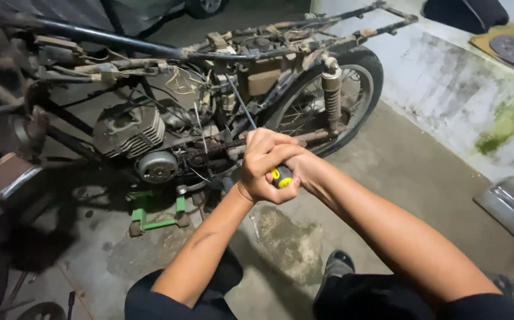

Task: Inspecting and repairing the electrical wiring harness on a motorcycle frame using a screwdriver and hands

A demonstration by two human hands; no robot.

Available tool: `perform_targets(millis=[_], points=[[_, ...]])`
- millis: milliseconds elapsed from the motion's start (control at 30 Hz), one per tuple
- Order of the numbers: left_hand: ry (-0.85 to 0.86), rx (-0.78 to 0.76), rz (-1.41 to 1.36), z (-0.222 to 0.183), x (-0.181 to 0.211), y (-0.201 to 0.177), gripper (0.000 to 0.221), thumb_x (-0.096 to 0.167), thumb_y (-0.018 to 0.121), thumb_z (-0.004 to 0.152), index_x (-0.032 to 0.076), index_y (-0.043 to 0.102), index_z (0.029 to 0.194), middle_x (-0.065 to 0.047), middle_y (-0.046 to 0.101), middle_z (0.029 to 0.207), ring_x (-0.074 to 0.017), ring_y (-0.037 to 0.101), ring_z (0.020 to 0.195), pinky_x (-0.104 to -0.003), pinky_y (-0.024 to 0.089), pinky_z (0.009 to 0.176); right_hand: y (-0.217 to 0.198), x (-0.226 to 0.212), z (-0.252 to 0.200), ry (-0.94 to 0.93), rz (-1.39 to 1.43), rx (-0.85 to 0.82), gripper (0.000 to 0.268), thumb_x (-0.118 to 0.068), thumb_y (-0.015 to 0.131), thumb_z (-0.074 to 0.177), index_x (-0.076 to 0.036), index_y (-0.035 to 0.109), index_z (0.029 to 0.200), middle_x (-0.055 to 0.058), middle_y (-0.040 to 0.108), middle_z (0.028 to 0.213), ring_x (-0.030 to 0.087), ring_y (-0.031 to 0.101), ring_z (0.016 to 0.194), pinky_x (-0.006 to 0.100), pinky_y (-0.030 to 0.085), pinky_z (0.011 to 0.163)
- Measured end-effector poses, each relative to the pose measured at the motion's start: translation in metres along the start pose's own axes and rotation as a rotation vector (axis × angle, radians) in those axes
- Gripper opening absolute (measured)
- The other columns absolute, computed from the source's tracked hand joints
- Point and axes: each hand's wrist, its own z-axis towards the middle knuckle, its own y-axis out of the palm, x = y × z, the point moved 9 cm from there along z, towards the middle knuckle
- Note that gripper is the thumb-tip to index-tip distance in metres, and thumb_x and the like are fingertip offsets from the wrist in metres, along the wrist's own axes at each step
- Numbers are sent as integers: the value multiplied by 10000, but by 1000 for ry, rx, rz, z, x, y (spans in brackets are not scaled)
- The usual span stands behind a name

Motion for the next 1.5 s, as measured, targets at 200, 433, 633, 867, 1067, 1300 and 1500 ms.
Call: perform_targets(millis=[200,433,633,867,1067,1300,1500], points=[[16,143,1,-19,-1,-3,515,473,725,689,161,775,1096,-76,695,1079,-288,628,923,-408,448,907,-13,-10,-21,-69,2,60,170,-220,532,976,-74,487,901,-41,414,627,44,421,421,165,364,396],[138,-35,-30,20,9,-18,493,459,736,665,184,780,1072,-41,740,1031,-250,705,973,-361,463,937,40,-13,18,-43,-80,2,182,-223,530,986,-74,467,903,-42,386,614,46,412,419,167,353,397],[-60,-310,87,13,-63,-21,995,915,460,791,244,519,1523,-122,541,1488,-367,444,1435,-478,248,1225,46,-11,43,-9,-110,-3,191,-225,529,993,-74,452,903,-42,366,604,48,406,417,169,345,397],[-1533,138,-566,-103,-305,11,720,512,543,1007,-9,401,1484,-292,684,1210,-369,744,1020,-495,597,850,53,-9,29,150,-142,-25,329,-394,540,1036,-69,570,990,-78,364,642,42,378,447,208,374,388],[-1538,375,-666,-101,-329,37,270,212,596,1035,-4,540,1187,-176,724,943,-262,735,732,-442,628,642,42,-11,-36,156,257,-115,475,-376,552,1022,-9,500,1320,35,525,897,76,458,577,204,418,473],[-1571,424,-714,-116,-357,43,307,276,601,1022,68,561,1244,-138,751,1074,-263,779,823,-505,662,714,32,-34,-54,-140,-389,316,326,-368,548,1051,-67,454,966,-49,299,773,-45,199,412,115,114,270],[-1593,469,-693,-131,-372,40,279,293,594,1030,80,632,1207,-114,764,1045,-252,772,774,-528,676,712,95,-33,-70,-389,-2209,775,584,-338,568,952,-128,476,1490,206,754,866,408,771,831,514,614,696]])
